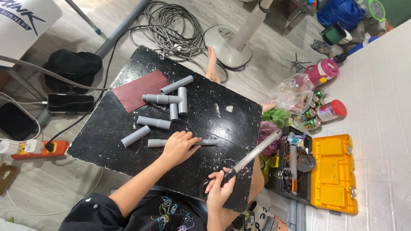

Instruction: Using a handheld hacksaw blade to cut through a small diameter PVC pipe on a makeshift work surface.

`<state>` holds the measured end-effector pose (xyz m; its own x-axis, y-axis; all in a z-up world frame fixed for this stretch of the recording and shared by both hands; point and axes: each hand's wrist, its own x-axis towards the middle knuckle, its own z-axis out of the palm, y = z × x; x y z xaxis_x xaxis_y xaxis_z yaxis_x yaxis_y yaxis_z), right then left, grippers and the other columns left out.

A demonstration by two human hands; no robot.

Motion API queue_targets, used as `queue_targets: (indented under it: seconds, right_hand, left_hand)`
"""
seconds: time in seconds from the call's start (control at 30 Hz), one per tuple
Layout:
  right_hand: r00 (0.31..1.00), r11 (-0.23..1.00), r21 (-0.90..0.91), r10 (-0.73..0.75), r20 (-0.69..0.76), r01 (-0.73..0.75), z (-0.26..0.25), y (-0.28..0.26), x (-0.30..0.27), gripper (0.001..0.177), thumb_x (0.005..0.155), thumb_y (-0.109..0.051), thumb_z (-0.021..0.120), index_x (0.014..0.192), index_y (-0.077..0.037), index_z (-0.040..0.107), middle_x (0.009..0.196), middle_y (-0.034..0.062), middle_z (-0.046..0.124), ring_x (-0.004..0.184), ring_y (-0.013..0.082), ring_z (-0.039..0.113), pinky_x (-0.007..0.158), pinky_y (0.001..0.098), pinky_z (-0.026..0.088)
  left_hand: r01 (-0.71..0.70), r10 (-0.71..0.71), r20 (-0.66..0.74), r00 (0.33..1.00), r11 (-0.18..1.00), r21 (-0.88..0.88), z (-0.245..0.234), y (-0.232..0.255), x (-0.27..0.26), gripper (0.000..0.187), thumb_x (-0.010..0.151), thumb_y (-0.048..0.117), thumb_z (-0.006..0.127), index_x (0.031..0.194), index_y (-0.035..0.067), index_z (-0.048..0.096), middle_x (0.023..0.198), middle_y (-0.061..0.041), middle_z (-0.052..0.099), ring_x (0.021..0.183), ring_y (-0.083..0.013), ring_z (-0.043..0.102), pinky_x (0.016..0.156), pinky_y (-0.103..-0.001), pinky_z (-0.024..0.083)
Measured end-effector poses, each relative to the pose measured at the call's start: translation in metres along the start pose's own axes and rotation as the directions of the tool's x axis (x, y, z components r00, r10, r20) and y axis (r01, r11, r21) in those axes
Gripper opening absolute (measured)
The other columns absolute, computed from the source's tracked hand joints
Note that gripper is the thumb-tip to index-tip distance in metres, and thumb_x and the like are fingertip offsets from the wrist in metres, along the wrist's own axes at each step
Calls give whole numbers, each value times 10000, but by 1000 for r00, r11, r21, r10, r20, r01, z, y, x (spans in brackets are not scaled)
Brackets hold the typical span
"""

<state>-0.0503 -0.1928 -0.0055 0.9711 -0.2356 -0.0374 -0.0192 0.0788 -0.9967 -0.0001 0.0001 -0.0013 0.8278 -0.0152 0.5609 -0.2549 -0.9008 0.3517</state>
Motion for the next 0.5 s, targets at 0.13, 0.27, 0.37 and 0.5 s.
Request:
queue_targets:
  seconds: [0.13,0.27,0.37,0.5]
  right_hand:
    - [996,996,-71,-54,67,59,0,3,-1,186,971,-30,468,1157,-38,479,888,145,703,336,67,383,300,210,318]
    - [986,965,-226,-108,124,134,8,-3,-10,201,947,-52,520,1148,-43,513,863,62,694,383,67,422,327,207,374]
    - [981,921,-358,-101,167,156,12,-7,-5,188,933,-79,553,1119,-66,566,773,21,689,434,83,478,376,228,397]
    - [972,893,-422,-61,226,154,13,-7,-2,205,921,-93,563,1125,-84,575,754,9,684,505,93,551,421,232,431]
  left_hand:
    - [5,-5,11,1000,1000,7,2,0,1,246,811,278,721,1035,176,720,836,-5,569,714,-172,553,675,-291,447]
    - [-19,20,11,1000,1000,-14,-1,0,-2,247,815,277,721,1042,178,721,812,-3,543,699,-172,538,666,-293,440]
    - [-20,20,7,1000,1000,5,1,0,0,248,818,280,720,1044,178,717,813,-1,544,699,-168,537,657,-291,441]
    - [-15,15,9,1000,1000,6,1,1,-1,240,811,279,726,1026,174,710,826,-6,553,704,-167,533,663,-291,435]
